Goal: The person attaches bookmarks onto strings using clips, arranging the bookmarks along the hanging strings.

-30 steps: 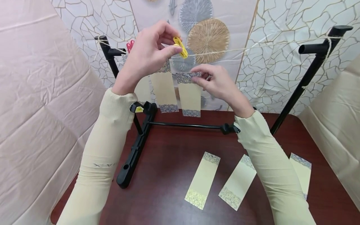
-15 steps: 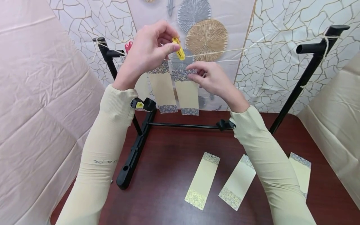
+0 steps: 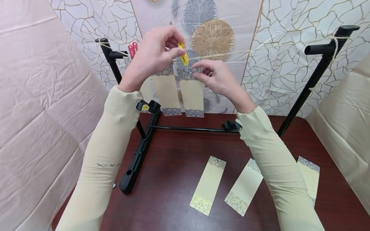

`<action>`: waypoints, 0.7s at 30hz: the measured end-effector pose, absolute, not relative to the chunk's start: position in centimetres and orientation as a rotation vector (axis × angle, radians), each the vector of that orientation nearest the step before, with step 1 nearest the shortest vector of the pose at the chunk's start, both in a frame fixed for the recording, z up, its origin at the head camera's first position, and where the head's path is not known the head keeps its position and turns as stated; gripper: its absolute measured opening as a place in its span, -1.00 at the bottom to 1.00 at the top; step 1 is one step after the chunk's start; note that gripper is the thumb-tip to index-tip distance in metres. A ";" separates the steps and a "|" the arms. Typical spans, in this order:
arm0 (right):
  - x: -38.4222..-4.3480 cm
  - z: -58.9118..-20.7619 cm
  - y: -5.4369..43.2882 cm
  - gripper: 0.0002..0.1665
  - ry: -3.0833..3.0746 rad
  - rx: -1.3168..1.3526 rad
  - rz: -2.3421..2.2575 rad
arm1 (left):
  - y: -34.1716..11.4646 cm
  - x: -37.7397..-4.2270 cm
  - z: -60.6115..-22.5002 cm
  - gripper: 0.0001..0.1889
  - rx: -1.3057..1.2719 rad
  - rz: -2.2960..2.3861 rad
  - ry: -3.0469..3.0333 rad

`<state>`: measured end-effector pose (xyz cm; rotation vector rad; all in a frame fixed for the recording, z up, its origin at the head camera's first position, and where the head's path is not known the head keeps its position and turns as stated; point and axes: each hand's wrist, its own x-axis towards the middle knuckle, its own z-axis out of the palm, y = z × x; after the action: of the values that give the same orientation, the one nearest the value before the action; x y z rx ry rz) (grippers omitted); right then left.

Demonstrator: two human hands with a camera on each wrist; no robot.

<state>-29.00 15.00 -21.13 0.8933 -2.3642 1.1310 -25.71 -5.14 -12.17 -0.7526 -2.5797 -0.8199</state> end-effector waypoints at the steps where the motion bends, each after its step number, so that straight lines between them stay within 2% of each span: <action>1: -29.0 -21.1 15.0 -0.74 -2.353 0.897 1.135 | -5.1 -25.7 -12.2 -0.81 -0.761 -0.807 -2.578; 16: -28.7 -20.5 14.4 -0.72 -2.253 0.837 1.243 | -4.9 -25.4 -12.6 -0.83 -0.841 -0.705 -2.594; 21: -28.7 -20.7 14.3 -0.73 -2.232 0.826 1.254 | -4.8 -25.5 -12.5 -0.77 -0.812 -0.657 -2.664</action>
<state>-28.66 14.30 -20.70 0.8261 -2.2325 1.2543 -25.50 -4.77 -12.50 -0.8119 -2.6640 -0.6569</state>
